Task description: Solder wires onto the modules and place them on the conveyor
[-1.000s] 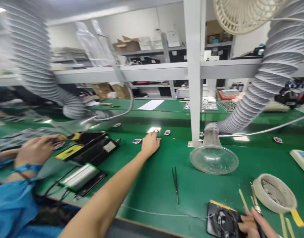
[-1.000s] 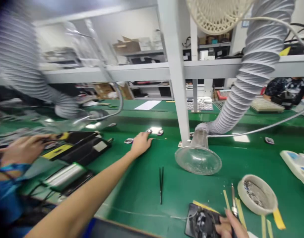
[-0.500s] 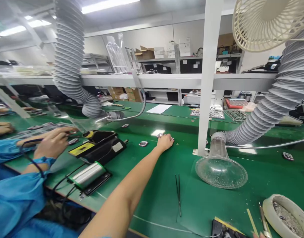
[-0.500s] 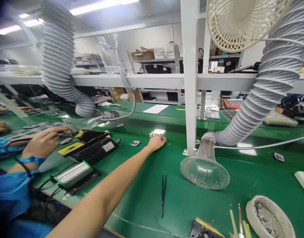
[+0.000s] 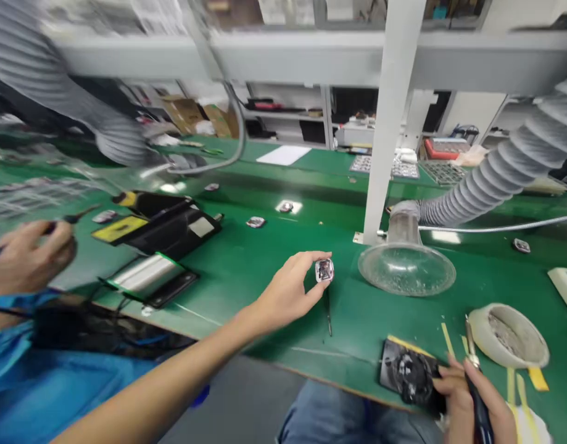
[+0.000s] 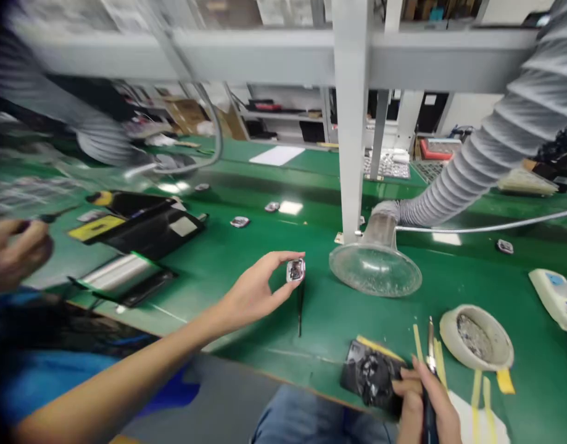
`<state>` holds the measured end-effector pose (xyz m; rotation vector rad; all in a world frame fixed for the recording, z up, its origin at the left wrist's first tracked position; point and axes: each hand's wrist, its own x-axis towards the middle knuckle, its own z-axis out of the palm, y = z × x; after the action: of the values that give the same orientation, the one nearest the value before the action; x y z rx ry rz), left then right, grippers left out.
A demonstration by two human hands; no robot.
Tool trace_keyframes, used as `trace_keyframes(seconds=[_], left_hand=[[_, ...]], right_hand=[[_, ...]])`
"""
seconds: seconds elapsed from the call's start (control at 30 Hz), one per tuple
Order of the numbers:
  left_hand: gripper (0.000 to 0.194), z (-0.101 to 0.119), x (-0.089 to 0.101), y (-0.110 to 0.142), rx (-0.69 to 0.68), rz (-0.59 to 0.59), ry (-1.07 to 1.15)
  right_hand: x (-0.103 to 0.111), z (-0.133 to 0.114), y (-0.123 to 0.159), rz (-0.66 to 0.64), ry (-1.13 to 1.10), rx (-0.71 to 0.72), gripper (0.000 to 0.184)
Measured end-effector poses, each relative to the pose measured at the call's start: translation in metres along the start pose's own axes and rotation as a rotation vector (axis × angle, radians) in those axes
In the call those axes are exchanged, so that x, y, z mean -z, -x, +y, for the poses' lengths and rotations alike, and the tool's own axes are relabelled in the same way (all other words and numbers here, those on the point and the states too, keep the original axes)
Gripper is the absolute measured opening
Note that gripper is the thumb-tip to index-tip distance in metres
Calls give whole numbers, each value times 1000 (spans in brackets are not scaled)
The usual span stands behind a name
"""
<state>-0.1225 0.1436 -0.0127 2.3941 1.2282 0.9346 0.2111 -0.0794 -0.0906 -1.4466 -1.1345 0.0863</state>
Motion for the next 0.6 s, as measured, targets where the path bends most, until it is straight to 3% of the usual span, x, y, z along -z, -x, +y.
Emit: trace_keyframes(seconds=[0.13, 0.3, 0.43, 0.6], left_hand=[[49, 75, -25, 46, -122, -34, 175], [62, 139, -68, 49, -191, -219, 365], [60, 156, -80, 41, -233, -388, 359], [65, 155, -82, 46, -232, -420, 354]], right_hand=[[-3, -29, 1, 129, 63, 33, 35], [-2, -42, -3, 49, 39, 37, 33], [12, -45, -3, 21, 59, 43, 33], [36, -48, 3, 1, 140, 96, 36]])
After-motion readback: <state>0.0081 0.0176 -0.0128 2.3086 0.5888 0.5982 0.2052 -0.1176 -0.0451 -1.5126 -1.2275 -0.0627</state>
